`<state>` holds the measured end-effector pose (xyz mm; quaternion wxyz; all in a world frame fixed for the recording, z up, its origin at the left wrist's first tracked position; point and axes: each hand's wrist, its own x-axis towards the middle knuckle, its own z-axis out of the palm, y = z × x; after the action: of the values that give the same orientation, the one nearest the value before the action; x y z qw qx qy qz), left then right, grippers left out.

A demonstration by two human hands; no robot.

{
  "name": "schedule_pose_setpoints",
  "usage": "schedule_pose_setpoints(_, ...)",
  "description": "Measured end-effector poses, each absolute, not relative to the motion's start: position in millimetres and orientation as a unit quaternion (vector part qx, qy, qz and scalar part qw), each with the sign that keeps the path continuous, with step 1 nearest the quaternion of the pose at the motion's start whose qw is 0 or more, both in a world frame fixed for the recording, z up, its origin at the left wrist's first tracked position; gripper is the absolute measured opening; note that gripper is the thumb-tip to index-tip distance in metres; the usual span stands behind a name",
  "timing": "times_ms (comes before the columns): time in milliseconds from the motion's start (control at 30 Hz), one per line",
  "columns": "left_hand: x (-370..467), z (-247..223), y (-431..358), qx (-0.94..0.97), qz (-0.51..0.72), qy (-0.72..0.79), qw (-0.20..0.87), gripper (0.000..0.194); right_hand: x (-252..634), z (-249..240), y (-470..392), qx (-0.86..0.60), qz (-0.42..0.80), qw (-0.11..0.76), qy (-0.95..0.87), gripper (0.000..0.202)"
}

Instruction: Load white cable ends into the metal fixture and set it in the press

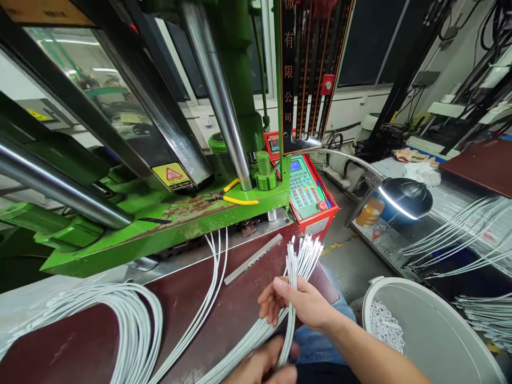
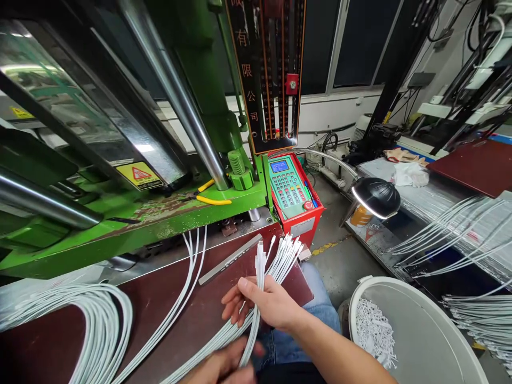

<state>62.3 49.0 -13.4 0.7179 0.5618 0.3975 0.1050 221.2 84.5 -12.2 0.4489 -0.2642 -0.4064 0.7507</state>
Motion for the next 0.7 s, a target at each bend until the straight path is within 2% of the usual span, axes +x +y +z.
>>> schedule_pose_setpoints(100,91.2,-16.3,48.8,0.489,0.168,0.405,0.754,0.047,229.0,-6.6,85.5,-0.302,0.73,0.418,-0.449,0.048)
schedule_pose_setpoints(233,104.7,-18.9,51.3,0.437,0.203,0.389,0.785,0.047,238.8,-5.4,87.0,-0.296,0.725,0.414,-0.464,0.054)
schedule_pose_setpoints(367,112.6,-16.7,55.8,0.348,0.242,0.385,0.82,0.043,246.4,-10.1,93.2,-0.289,0.749,0.345,-0.487,0.054)
schedule_pose_setpoints(500,119.0,-16.2,58.3,0.321,0.246,0.355,0.843,0.04,265.2,-1.1,113.5,-0.309,0.687,0.486,-0.444,0.046)
schedule_pose_setpoints(567,121.0,-15.8,58.6,0.324,0.242,0.35,0.845,0.041,275.4,8.6,122.3,-0.316,0.646,0.514,-0.468,0.046)
schedule_pose_setpoints(633,123.5,-12.3,59.7,0.314,0.242,0.354,0.847,0.04,281.7,17.5,126.1,-0.315,0.629,0.46,-0.543,0.048)
schedule_pose_setpoints(700,127.1,-5.6,62.1,0.289,0.25,0.359,0.851,0.037,283.3,22.8,125.6,-0.317,0.622,0.371,-0.612,0.05)
